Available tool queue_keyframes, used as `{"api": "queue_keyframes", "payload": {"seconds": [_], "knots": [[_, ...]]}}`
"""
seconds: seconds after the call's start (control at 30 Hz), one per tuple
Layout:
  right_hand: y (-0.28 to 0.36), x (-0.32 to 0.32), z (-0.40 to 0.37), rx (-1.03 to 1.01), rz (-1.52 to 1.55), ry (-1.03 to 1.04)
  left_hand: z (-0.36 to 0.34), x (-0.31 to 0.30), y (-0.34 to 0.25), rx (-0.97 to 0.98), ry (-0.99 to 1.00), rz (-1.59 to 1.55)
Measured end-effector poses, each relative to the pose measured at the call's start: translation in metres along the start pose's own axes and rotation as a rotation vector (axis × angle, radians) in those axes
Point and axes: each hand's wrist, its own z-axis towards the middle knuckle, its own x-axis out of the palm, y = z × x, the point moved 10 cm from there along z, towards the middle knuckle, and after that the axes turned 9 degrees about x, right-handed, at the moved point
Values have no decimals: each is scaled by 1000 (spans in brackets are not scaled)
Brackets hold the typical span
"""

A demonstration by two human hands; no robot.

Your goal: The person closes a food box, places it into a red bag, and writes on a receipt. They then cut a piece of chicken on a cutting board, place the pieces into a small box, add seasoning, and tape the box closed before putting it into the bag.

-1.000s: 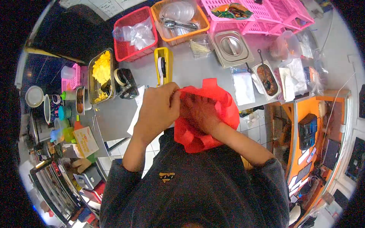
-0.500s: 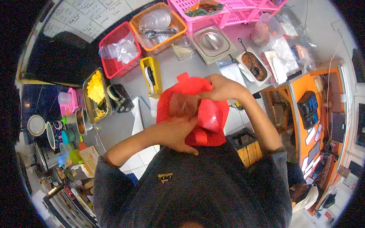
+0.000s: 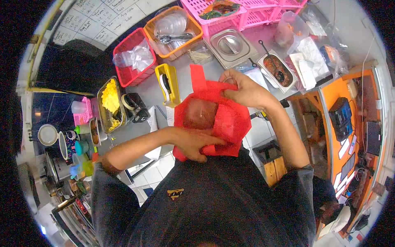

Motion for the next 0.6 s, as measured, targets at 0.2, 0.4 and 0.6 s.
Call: {"api": "queue_keyframes", "payload": {"seconds": [0.2,0.4,0.6], "knots": [[43,-7,-26,-216,139,-191,-10,-25,-49,-115,180,477],[109,-4,-96,-500,-137,-473,-33,-110,-166,-186,-291,1134],[122,42,-138,-442,-473,-314,-66,-169,-215,45,-916,1005]]}}
